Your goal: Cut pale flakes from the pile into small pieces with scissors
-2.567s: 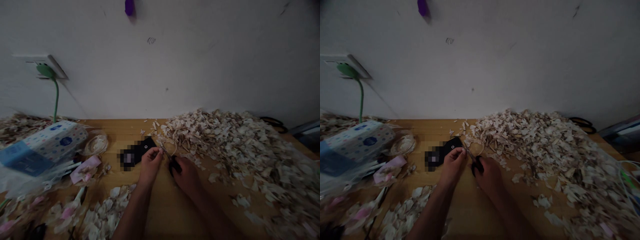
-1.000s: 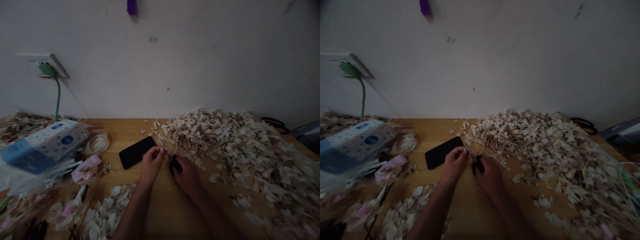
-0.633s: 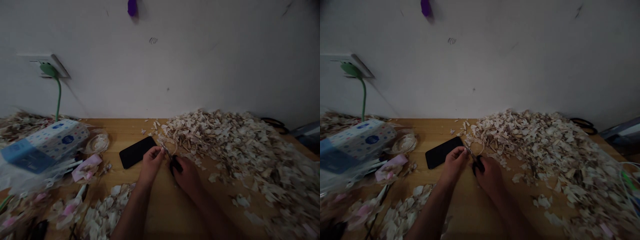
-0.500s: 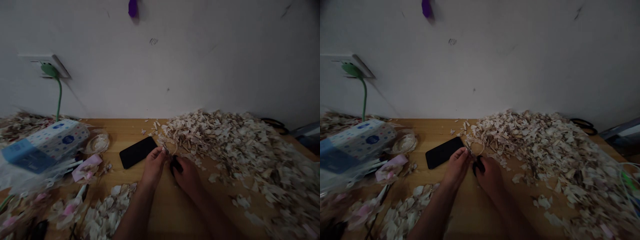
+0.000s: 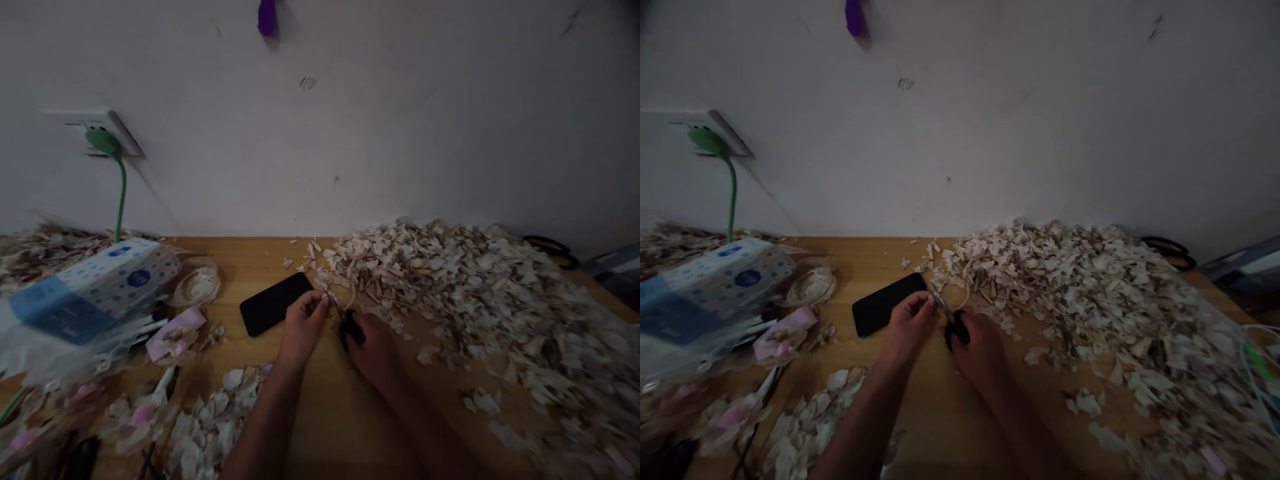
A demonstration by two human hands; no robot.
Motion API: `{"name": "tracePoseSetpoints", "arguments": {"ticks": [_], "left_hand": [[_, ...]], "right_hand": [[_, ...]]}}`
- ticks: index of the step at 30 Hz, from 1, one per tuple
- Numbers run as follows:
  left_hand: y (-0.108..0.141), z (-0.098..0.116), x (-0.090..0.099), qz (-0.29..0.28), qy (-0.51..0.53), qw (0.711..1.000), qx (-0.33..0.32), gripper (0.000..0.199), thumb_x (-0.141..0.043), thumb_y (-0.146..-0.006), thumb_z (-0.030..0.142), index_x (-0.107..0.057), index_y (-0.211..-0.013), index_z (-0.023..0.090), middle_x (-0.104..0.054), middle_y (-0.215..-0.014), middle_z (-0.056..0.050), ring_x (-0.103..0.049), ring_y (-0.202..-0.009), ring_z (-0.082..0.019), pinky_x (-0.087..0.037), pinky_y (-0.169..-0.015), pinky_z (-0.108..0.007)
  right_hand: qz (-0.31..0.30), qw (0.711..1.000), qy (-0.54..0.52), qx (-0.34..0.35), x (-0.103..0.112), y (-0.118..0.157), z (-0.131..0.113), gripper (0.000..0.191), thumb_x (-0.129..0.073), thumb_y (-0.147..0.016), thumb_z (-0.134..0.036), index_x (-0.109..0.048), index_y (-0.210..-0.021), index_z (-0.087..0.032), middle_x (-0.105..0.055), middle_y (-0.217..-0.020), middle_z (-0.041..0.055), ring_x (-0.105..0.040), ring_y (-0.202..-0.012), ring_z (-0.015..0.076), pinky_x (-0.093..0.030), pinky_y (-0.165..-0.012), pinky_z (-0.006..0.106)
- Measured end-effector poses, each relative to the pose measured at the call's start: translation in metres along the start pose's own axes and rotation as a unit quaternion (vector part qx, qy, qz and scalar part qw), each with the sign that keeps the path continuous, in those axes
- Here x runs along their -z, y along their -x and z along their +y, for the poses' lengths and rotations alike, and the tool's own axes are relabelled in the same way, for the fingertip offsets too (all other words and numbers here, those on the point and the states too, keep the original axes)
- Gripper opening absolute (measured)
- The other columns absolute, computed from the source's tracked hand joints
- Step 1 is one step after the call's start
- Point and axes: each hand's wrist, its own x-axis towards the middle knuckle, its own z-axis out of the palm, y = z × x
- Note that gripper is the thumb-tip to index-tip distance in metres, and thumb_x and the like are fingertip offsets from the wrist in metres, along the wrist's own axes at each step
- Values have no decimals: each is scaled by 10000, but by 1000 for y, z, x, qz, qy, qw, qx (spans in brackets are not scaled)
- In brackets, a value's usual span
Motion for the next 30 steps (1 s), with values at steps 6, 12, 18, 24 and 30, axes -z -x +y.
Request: {"name": "tracePoseSetpoints", "arguments": {"ticks": [6, 12, 18, 24, 30], "left_hand": [[2, 11, 4, -17, -26, 1000, -3, 208, -730, -716, 375, -699, -777, 179, -635, -655, 0, -558, -601, -109, -429, -573, -201], [1, 0, -4, -11, 101, 994, 31, 280, -764, -676, 404, -686, -792, 161, -666, -721, -24, -590, -621, -116, -464, -623, -229], [1, 0, -3, -16, 66, 998, 17, 264, -729, -716, 405, -661, -773, 156, -640, -684, -2, -569, -606, -99, -444, -605, -206], [1, 17, 7, -28, -52, 998, -12, 225, -702, -740, 372, -657, -780, 155, -616, -667, 10, -556, -617, -102, -431, -599, -199], [1, 4, 2, -25, 75, 996, 33, 245, -752, -695, 345, -669, -821, 151, -649, -700, 2, -570, -609, -90, -452, -621, -201]], "right_hand": [[1, 1000, -11, 5, 0, 0, 1, 111, -499, -778, -232, -596, -821, -199, -624, -776, 68, -575, -770, 232, -432, -692, 320], [-10, 999, -30, -14, 1, 0, 1, 139, -483, -788, -245, -601, -836, -190, -618, -786, 71, -573, -773, 234, -427, -689, 322], [-8, 1000, -11, -4, 0, 0, 2, 135, -494, -794, -267, -595, -832, -186, -612, -773, 73, -563, -770, 241, -422, -689, 330], [-18, 1000, -12, -4, -1, 1, 4, 146, -486, -775, -239, -603, -843, -185, -616, -802, 86, -571, -799, 250, -438, -721, 347], [-17, 999, -27, -11, -1, 1, 3, 176, -473, -785, -250, -614, -866, -183, -624, -810, 88, -577, -803, 252, -443, -718, 346]]}}
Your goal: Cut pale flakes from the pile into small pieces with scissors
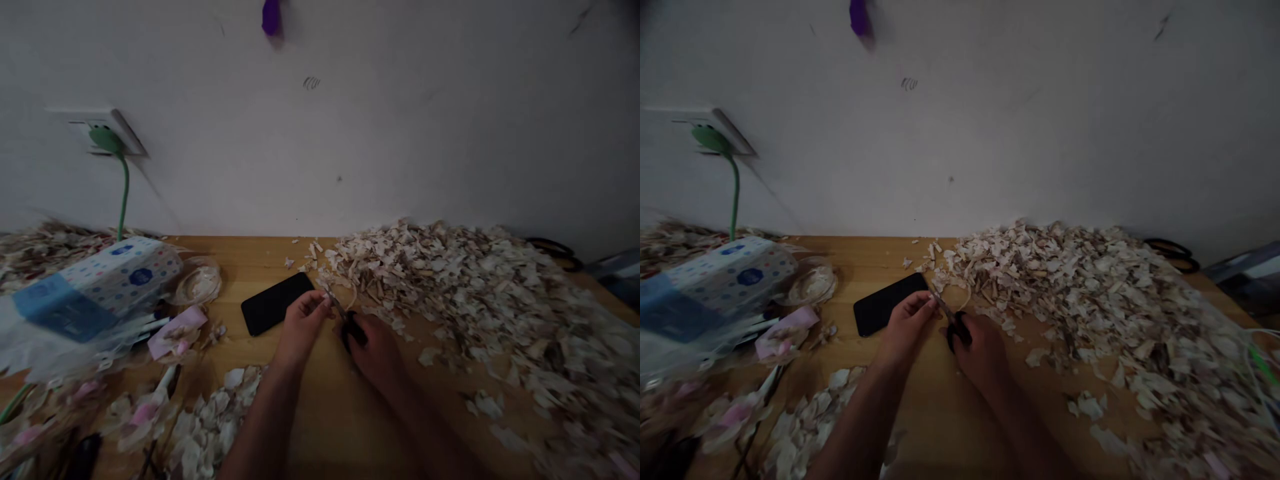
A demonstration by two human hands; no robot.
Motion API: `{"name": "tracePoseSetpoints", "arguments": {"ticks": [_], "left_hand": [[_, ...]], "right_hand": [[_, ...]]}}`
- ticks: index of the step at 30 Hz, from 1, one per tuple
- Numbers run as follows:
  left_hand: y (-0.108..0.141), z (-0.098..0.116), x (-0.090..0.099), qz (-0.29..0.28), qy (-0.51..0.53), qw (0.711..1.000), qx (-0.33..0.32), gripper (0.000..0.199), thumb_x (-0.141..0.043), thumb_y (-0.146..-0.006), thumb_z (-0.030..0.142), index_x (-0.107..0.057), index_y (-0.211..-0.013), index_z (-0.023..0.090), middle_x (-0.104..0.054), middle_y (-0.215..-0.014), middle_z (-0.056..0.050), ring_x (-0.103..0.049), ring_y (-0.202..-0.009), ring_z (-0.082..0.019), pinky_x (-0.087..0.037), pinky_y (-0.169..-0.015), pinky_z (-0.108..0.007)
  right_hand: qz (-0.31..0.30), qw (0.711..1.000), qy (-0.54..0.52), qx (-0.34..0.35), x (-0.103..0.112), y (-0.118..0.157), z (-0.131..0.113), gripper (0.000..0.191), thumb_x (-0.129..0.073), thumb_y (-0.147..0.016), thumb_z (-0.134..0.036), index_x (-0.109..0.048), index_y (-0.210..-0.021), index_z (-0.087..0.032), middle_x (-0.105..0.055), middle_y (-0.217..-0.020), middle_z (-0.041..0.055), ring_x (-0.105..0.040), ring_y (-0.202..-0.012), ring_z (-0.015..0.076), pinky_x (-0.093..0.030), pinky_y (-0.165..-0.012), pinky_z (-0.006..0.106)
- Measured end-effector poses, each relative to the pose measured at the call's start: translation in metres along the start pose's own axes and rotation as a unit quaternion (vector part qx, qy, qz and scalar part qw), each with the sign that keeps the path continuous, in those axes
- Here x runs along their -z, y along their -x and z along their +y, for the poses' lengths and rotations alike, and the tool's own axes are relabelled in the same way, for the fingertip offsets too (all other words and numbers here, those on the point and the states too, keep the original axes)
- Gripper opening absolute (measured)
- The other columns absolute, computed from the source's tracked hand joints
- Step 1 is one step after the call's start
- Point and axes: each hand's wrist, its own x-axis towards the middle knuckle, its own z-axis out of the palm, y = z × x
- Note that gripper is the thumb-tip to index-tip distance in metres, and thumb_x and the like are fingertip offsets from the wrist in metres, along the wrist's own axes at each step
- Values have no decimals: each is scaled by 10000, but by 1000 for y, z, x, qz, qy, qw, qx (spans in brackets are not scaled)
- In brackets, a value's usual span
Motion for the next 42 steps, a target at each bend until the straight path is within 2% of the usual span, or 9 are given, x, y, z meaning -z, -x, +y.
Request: {"name": "tracePoseSetpoints", "arguments": {"ticks": [5, 15, 22, 24, 27, 31, 33, 38, 42], "left_hand": [[0, -10, -4, -2, 60, 998, 15, 264, -741, -708, 382, -666, -800, 146, -649, -696, -7, -574, -612, -93, -459, -619, -205], [2, 18, 8, -20, -196, 980, -35, 213, -639, -770, 359, -671, -800, 151, -640, -685, -7, -558, -629, -117, -421, -599, -216], [6, 37, 12, -13, -283, 959, -19, 158, -645, -760, 299, -702, -788, 154, -662, -727, -20, -570, -686, -133, -413, -621, -216], [8, 39, 9, -1, -239, 971, 23, 143, -675, -745, 282, -701, -750, 141, -642, -659, -8, -554, -623, -115, -414, -595, -206], [11, 40, 1, 18, -47, 992, 117, 121, -665, -765, 228, -695, -737, 115, -667, -675, -28, -589, -608, -106, -475, -634, -211], [22, 46, -9, 48, 176, 960, 212, 242, -543, -873, 240, -701, -819, 65, -721, -814, -120, -670, -720, -152, -542, -755, -271], [29, 50, -9, 44, 217, 946, 236, 314, -494, -908, 277, -698, -864, 43, -728, -878, -157, -686, -761, -171, -550, -785, -280], [60, 51, 9, 83, 214, 944, 237, 307, -508, -902, 332, -682, -876, 80, -723, -986, -178, -696, -785, -165, -558, -778, -267], [105, 52, 43, 167, -70, 977, 110, 232, -649, -795, 350, -685, -928, 163, -738, -930, -109, -695, -789, -195, -567, -747, -309]], "right_hand": [[4, 1000, 1, 4, 0, 0, 0, 158, -479, -781, -246, -613, -840, -186, -628, -802, 84, -578, -792, 244, -440, -717, 338], [-13, 999, 29, 2, 5, 0, -3, 142, -513, -790, -263, -627, -839, -194, -630, -794, 75, -583, -787, 237, -436, -697, 315], [-18, 999, 34, 13, 2, -1, 5, 184, -505, -804, -275, -663, -852, -194, -657, -778, 79, -606, -739, 228, -457, -658, 310], [26, 1000, -5, 7, 1, 1, 9, 187, -506, -807, -276, -668, -851, -192, -676, -791, 77, -621, -729, 218, -474, -655, 303], [129, 985, -115, -9, 2, 5, 11, 164, -507, -799, -245, -657, -845, -196, -690, -777, 49, -639, -706, 193, -498, -642, 280], [216, 945, -242, -34, 8, 8, 7, 117, -525, -824, -246, -633, -845, -204, -692, -733, 6, -652, -662, 163, -517, -626, 243], [189, 947, -259, -26, 10, 7, 4, 144, -532, -845, -269, -647, -907, -209, -723, -824, 21, -679, -751, 177, -533, -692, 258], [8, 975, -212, 63, 10, 7, -1, 283, -481, -853, -198, -635, -1090, -202, -717, -1030, 79, -670, -944, 214, -528, -839, 341], [-137, 965, -141, 175, 8, 10, -13, 307, -505, -817, -121, -644, -1076, -209, -660, -1183, 104, -580, -1144, 233, -450, -982, 402]]}}
